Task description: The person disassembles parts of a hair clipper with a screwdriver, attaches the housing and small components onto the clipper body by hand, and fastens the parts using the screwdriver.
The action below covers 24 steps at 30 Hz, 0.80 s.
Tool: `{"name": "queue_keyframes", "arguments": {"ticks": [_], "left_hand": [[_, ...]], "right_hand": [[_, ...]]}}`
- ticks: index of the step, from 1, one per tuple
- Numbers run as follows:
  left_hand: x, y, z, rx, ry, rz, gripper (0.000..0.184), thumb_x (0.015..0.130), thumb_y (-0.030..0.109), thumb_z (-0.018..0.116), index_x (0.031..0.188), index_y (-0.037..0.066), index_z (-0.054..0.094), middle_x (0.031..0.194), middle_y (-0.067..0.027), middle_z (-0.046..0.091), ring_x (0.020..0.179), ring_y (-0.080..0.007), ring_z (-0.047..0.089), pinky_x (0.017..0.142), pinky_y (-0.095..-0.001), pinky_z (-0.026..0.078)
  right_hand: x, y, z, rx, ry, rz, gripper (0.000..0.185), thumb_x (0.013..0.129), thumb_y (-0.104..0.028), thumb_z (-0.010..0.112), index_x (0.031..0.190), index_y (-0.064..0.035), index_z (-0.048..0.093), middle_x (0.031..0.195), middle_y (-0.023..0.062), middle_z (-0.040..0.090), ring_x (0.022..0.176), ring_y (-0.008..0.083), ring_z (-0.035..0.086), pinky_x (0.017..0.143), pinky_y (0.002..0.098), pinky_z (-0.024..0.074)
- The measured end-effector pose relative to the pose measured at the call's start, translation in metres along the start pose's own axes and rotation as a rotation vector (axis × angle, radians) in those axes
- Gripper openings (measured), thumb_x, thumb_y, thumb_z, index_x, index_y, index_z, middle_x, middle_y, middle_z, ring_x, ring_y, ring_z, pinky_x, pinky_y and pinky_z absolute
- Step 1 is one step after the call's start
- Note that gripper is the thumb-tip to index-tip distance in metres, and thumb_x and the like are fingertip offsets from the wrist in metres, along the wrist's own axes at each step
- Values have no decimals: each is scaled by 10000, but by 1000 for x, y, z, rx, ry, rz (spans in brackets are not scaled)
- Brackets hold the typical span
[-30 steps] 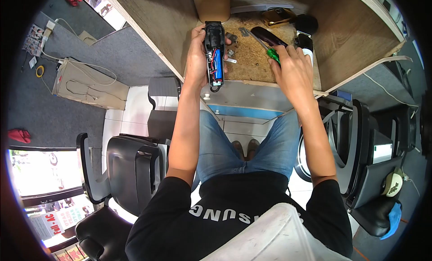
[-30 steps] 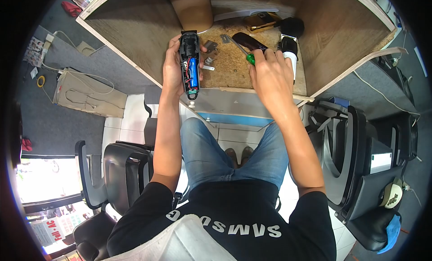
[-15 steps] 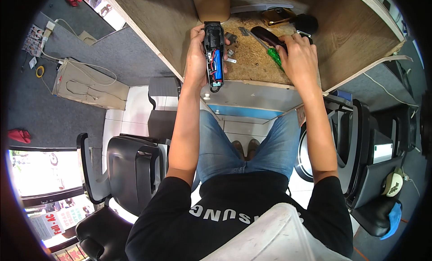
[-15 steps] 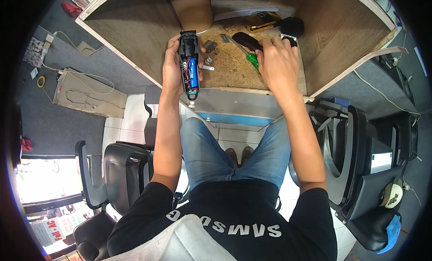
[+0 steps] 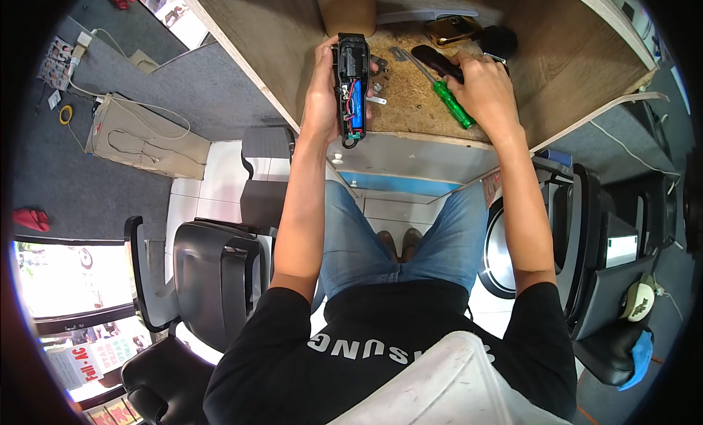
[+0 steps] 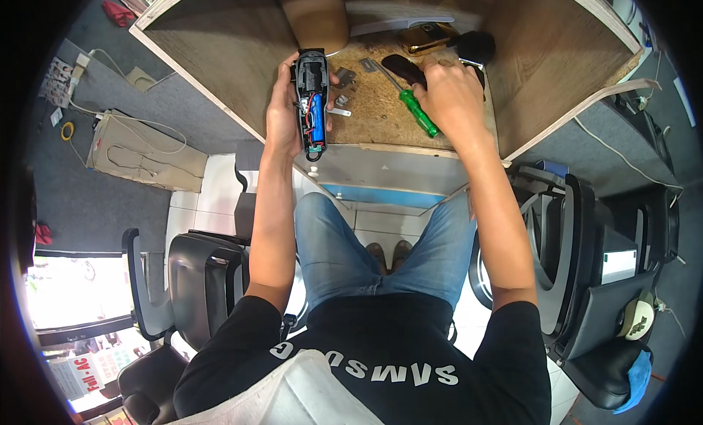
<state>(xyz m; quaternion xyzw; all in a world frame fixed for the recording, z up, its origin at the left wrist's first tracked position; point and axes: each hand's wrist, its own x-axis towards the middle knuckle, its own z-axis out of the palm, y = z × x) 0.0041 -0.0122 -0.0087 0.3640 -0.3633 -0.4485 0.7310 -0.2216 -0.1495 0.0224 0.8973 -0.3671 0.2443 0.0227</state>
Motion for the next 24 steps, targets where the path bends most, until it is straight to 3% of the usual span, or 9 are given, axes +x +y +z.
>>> {"name": "queue_keyframes", "arguments": {"ticks": [2,5,7,11,12,16,19,20,24], "left_hand": [[0,-2,-4,-47,-36,2,489,1140,416,281,1502,122,428,1120,-191,697,760,-208,668,492,-333,615],[0,-2,-9,-64,-66,-25,525,1131,404,256,1496,92,467,1167,-192,704,785,-205,669,507,-330,616],[2,-5,-14,-59,-83,-67,537,1123,392,241,1488,80,483,1198,-192,707,798,-204,670,518,-330,618],[1,-2,-5,11,-28,-74,478,1148,436,341,1463,114,503,1175,-137,714,808,-181,668,546,-350,627],[0,-1,-3,35,-18,-69,466,1151,437,370,1465,118,496,1184,-132,712,823,-180,674,566,-352,634],[-5,5,4,95,9,-62,450,1147,425,485,1484,128,454,1220,-111,682,899,-178,696,635,-370,651],[-3,0,2,95,13,-42,458,1142,398,519,1502,134,415,1232,-99,652,925,-179,704,665,-383,660],[-2,-2,-2,82,7,-22,486,1134,368,561,1520,124,398,1243,-85,632,1008,-163,680,784,-355,638],[1,-7,-1,184,34,108,552,1120,346,607,1548,98,359,1313,-90,631,1150,-151,625,956,-312,555]], "right_hand": [[2,7,6,51,-18,14,365,873,-203,805,1167,2,738,1022,226,774,983,408,735,940,498,558],[-2,10,4,107,130,-20,381,882,-236,799,1159,17,739,998,219,785,927,401,755,880,490,569],[-4,-4,-8,243,163,66,396,884,-238,805,1177,18,731,980,201,785,881,368,760,827,461,585],[-18,-42,-17,669,219,172,414,896,-223,812,1231,0,715,930,145,777,786,248,738,719,378,590],[-23,-49,-12,742,219,181,425,905,-178,824,1269,0,697,915,87,764,744,135,678,687,295,568],[-32,-75,11,1044,238,208,469,918,-140,836,1320,20,656,950,48,748,762,72,659,671,229,549],[-31,-83,23,1180,160,211,478,925,-136,831,1334,25,643,956,61,740,763,80,661,676,228,552],[-30,-84,30,1206,166,194,472,929,-125,827,1332,33,641,967,65,734,756,83,661,672,232,555],[-27,-84,32,1278,83,189,474,929,-126,826,1330,42,638,955,60,722,747,87,662,665,242,558]]}}
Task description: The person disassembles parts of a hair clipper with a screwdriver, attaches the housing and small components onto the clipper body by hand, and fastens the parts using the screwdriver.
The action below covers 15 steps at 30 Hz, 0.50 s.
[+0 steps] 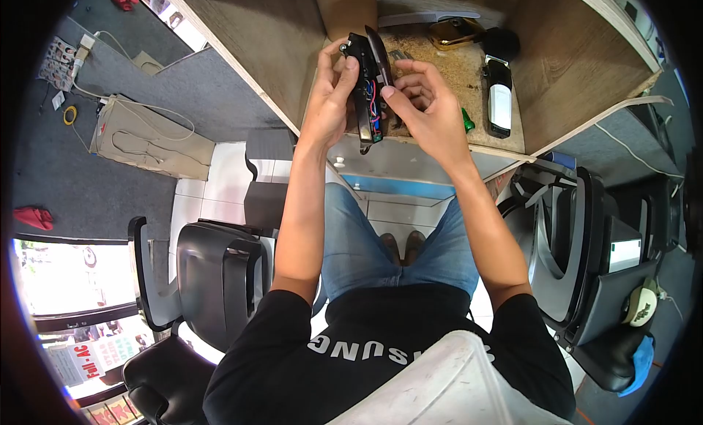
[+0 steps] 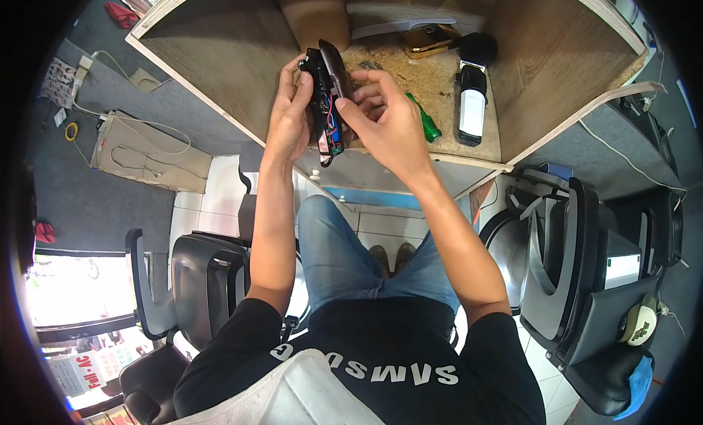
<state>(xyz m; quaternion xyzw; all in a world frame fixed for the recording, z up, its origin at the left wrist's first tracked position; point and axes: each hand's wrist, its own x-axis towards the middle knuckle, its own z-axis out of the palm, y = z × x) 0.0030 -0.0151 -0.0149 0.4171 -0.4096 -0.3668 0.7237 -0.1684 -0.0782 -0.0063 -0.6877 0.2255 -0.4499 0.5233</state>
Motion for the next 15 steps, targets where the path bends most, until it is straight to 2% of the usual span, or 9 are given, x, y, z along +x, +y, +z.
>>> {"name": "queue_keyframes", "arguments": {"ticks": [2,5,15], "left_hand": [[-1,3,2,14,2,9,596,1112,341,629,1561,84,334,1353,-99,626,1207,-149,597,1005,-302,518],[0,-1,0,19,-14,17,649,1101,344,647,1576,72,297,1381,-126,622,1209,-159,608,1008,-312,531],[-2,2,3,17,-5,29,661,1092,311,668,1572,58,292,1342,-147,643,1169,-160,630,1006,-315,541]], "right_hand": [[-1,-1,-1,31,-38,44,476,925,-135,829,1324,45,641,945,59,717,744,88,663,660,249,560],[-3,1,-2,-30,-46,34,473,913,-150,841,1303,40,653,926,58,713,737,98,669,662,260,565],[-6,-1,-3,-58,-49,24,487,896,-177,870,1288,23,662,912,53,706,728,107,668,669,264,566]]}}
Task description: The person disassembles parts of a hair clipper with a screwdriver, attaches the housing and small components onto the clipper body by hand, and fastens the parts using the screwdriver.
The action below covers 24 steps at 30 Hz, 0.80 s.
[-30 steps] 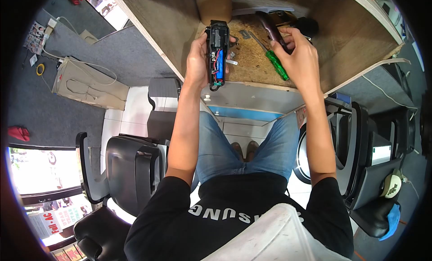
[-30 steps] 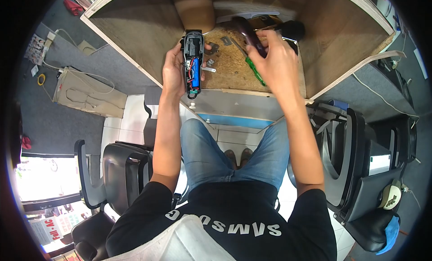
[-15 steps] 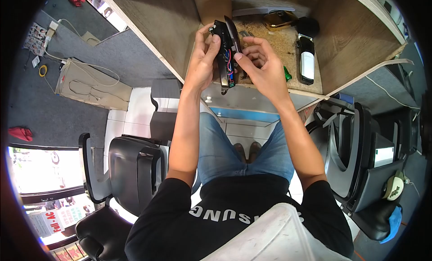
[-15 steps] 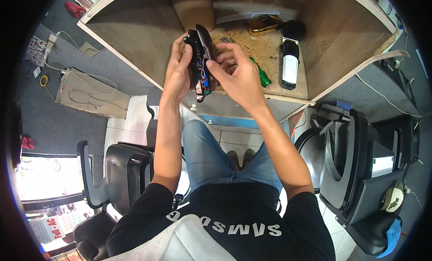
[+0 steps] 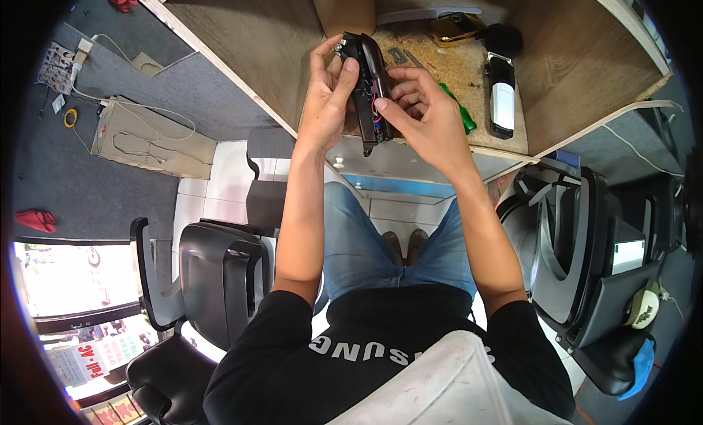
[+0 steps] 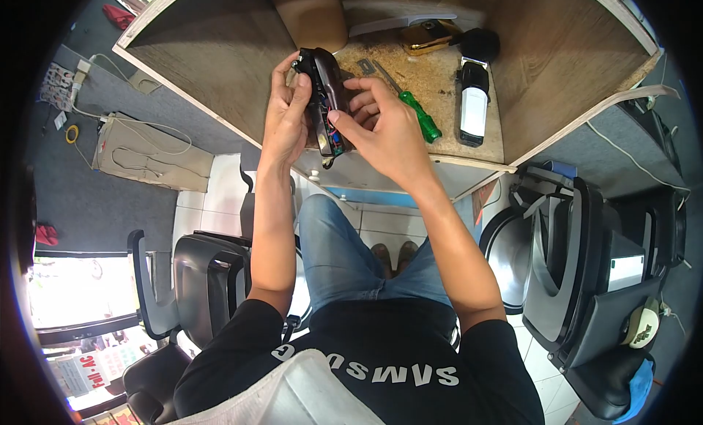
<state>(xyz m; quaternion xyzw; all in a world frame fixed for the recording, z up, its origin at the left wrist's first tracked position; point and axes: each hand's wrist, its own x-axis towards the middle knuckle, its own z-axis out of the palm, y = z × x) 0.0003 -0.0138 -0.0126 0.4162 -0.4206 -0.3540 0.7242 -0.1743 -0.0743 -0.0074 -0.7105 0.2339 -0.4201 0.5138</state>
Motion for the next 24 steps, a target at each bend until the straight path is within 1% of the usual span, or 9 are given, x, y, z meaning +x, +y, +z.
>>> {"name": "queue_keyframes", "arguments": {"ticks": [5,11,20,24], "left_hand": [[1,-1,2,-6,11,-5,663,1088,297,676,1566,43,294,1336,-148,644,1158,-157,632,999,-308,542],[0,-2,-2,34,-33,-11,680,1082,279,686,1567,20,285,1345,-157,634,1158,-169,633,999,-308,541],[0,0,0,48,-9,-26,695,1080,283,688,1570,14,274,1348,-185,626,1167,-179,639,963,-312,571],[0,-2,-1,53,9,-15,680,1082,278,687,1561,11,285,1312,-181,645,1128,-169,653,934,-306,572]], "right_hand": [[-1,2,1,66,7,-14,530,885,-198,892,1308,14,653,917,44,694,729,109,655,684,261,569],[-3,1,-2,0,-54,-11,584,870,-215,904,1353,-23,639,930,55,709,747,130,686,710,282,586],[-1,2,-3,-10,-84,10,622,851,-241,919,1359,-23,634,916,69,724,778,153,722,724,299,596],[-1,1,-3,-50,-77,14,633,849,-257,920,1361,-23,631,913,72,724,773,164,725,734,306,599]]}}
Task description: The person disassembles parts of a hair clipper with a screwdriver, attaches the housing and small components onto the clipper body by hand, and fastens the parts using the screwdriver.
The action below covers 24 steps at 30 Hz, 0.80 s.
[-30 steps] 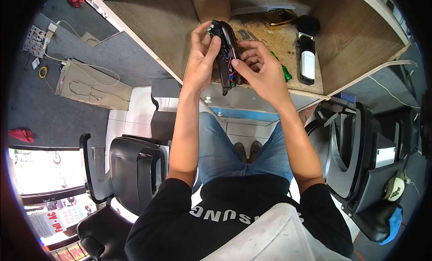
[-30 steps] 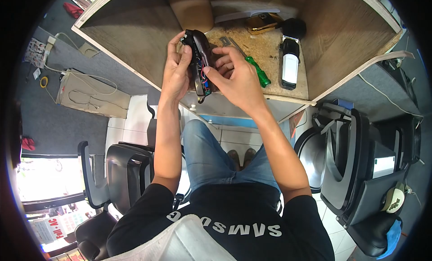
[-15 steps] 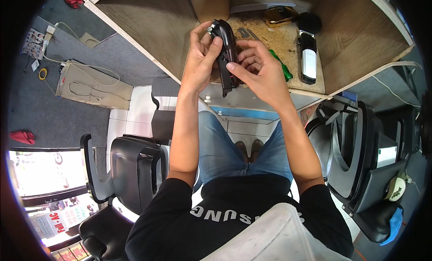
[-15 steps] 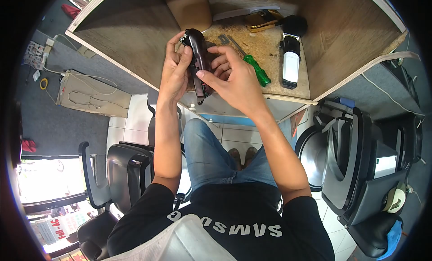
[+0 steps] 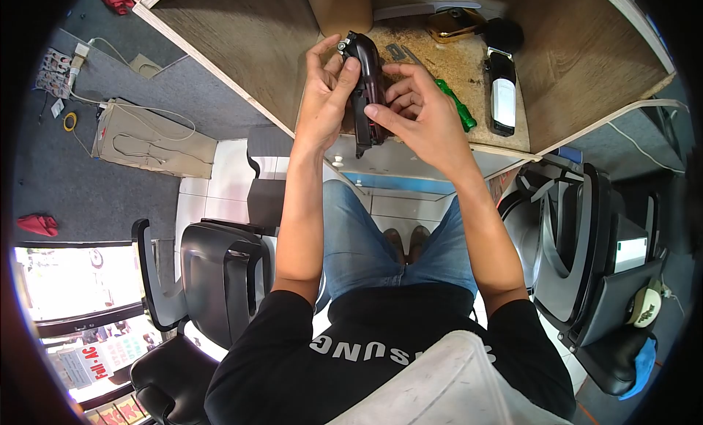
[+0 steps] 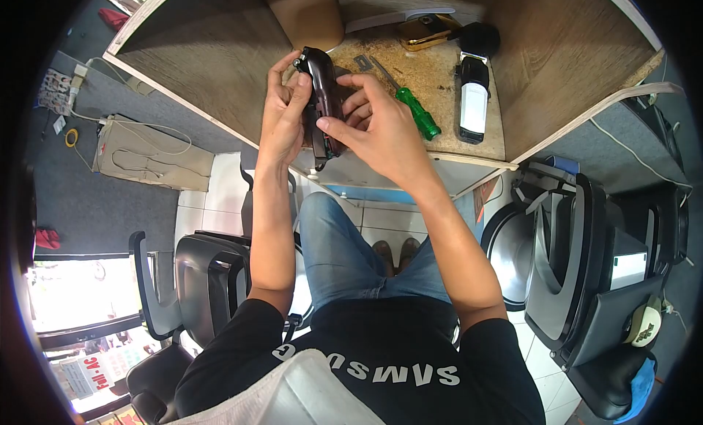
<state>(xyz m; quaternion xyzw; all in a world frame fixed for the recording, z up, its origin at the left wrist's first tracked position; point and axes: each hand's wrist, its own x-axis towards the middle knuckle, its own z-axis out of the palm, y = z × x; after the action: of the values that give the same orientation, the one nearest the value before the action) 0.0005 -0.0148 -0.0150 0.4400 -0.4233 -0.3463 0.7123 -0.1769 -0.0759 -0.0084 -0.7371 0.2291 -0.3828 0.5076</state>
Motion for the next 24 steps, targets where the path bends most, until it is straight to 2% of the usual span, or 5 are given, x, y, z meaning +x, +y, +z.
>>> {"name": "queue_keyframes", "arguments": {"ticks": [5,11,24], "left_hand": [[0,0,-1,3,2,-13,653,1084,259,686,1552,15,301,1228,-162,684,1065,-151,669,901,-293,567],[1,-2,1,-37,64,-13,633,1087,260,681,1538,14,311,1248,-174,698,1069,-148,680,906,-287,567],[1,-2,3,-28,63,3,648,1090,278,677,1546,14,300,1219,-158,707,1083,-143,671,950,-285,551]], "right_hand": [[0,0,0,9,-3,4,640,847,-258,922,1364,-21,627,903,69,721,768,162,727,729,303,600],[1,5,3,48,77,-9,619,859,-237,915,1360,-14,627,893,67,719,768,139,725,692,286,592],[3,2,3,47,56,17,627,863,-253,915,1352,12,627,895,75,716,771,142,721,688,288,586]]}}
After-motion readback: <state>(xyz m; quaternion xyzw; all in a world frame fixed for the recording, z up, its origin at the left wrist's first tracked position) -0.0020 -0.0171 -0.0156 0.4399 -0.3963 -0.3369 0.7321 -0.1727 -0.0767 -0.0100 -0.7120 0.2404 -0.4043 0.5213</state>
